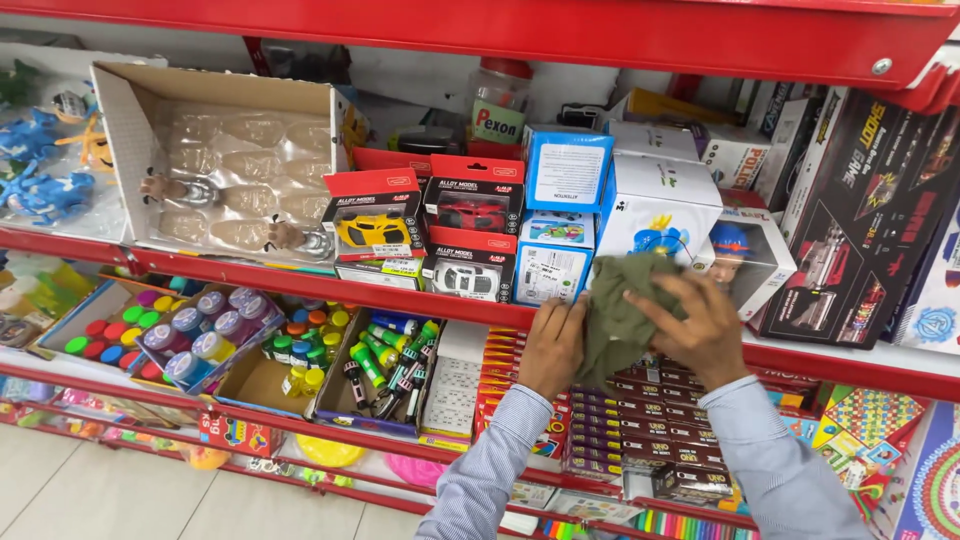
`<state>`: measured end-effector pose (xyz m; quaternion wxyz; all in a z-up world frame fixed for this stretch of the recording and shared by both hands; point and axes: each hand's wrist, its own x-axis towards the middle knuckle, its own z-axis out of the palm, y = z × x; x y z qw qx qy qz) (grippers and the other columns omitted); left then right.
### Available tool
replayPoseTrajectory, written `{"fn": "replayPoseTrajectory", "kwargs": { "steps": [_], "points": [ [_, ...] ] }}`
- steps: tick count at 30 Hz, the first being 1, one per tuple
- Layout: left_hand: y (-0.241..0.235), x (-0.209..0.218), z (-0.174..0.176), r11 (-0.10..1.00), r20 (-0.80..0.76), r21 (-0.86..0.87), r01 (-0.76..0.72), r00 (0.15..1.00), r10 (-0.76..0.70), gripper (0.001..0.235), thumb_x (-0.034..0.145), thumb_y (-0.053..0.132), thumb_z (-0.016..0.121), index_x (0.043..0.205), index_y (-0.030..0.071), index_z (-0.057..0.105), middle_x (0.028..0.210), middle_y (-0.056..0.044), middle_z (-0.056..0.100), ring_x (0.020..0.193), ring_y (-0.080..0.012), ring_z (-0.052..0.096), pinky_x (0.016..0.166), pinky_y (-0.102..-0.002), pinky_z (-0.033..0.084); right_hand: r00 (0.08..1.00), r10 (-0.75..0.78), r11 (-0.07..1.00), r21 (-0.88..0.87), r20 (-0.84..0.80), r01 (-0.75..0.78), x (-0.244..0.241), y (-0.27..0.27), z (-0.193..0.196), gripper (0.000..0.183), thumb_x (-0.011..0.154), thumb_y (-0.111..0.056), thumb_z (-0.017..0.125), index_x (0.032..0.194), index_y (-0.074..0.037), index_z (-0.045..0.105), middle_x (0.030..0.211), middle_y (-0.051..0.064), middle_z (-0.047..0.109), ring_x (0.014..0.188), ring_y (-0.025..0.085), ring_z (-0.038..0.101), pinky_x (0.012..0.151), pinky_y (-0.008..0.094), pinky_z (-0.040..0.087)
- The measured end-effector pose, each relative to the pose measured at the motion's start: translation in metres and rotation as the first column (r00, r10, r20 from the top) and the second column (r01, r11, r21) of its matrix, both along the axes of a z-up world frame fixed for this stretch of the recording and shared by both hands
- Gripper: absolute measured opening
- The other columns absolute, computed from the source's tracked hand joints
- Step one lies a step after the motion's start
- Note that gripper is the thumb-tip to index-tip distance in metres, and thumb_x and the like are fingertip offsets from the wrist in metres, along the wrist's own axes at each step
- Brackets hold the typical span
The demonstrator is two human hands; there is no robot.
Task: Wipe down toy boxes and organize items on store shelves using a cloth.
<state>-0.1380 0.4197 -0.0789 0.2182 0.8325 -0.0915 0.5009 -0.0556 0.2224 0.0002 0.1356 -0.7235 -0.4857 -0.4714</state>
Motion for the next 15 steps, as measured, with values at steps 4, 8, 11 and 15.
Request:
{"fn": "replayPoseTrajectory", "kwargs": {
  "steps": [4, 8, 11, 15],
  "points": [
    [0.000, -0.003, 0.002, 1.000, -0.011, 0.008, -0.022, 1.000, 0.022, 0.048, 0.086, -0.004, 0.063, 0.134, -0.005, 0.061, 0.110, -0.017, 0.063, 0.115, -0.0337, 0.059, 0.106, -0.042, 0.048, 0.992, -0.083, 0.984, 0.162, 0.096, 0.067, -0.003, 0.009, 0.032, 0.048, 0.068, -0.028, 0.090, 0.115, -0.025, 0.079, 0.121, 0.003, 0.064, 0.110, 0.030, 0.059, 0.094, 0.046, 0.050],
    [-0.001, -0.004, -0.004, 1.000, -0.033, -0.019, -0.011, 0.999, 0.011, 0.047, 0.085, -0.003, 0.063, 0.132, -0.006, 0.062, 0.113, -0.018, 0.064, 0.119, -0.0349, 0.058, 0.106, -0.042, 0.048, 0.994, -0.105, 0.949, 0.303, 0.026, 0.093, -0.005, 0.017, 0.023, 0.041, 0.074, -0.035, 0.092, 0.111, -0.024, 0.080, 0.121, 0.006, 0.062, 0.112, 0.030, 0.059, 0.096, 0.049, 0.047],
    [-0.005, -0.006, 0.001, 0.998, -0.025, -0.070, 0.002, 1.000, -0.004, 0.042, 0.087, -0.004, 0.063, 0.129, -0.004, 0.063, 0.115, -0.017, 0.065, 0.120, -0.0346, 0.059, 0.105, -0.041, 0.050, 1.000, -0.024, 0.994, 0.106, -0.012, 0.025, -0.004, 0.017, 0.006, 0.040, 0.064, -0.024, 0.082, 0.104, -0.026, 0.081, 0.117, 0.004, 0.066, 0.108, 0.031, 0.061, 0.096, 0.044, 0.052],
    [-0.008, -0.011, 0.009, 0.993, -0.015, -0.113, 0.014, 1.000, -0.016, 0.041, 0.089, -0.005, 0.063, 0.129, -0.002, 0.065, 0.114, -0.016, 0.065, 0.119, -0.0336, 0.059, 0.104, -0.041, 0.050, 0.997, -0.039, 0.961, 0.276, 0.067, 0.019, -0.006, 0.021, 0.042, 0.034, 0.075, -0.031, 0.090, 0.107, -0.024, 0.081, 0.115, 0.005, 0.064, 0.107, 0.030, 0.061, 0.098, 0.047, 0.050]
  ]
}}
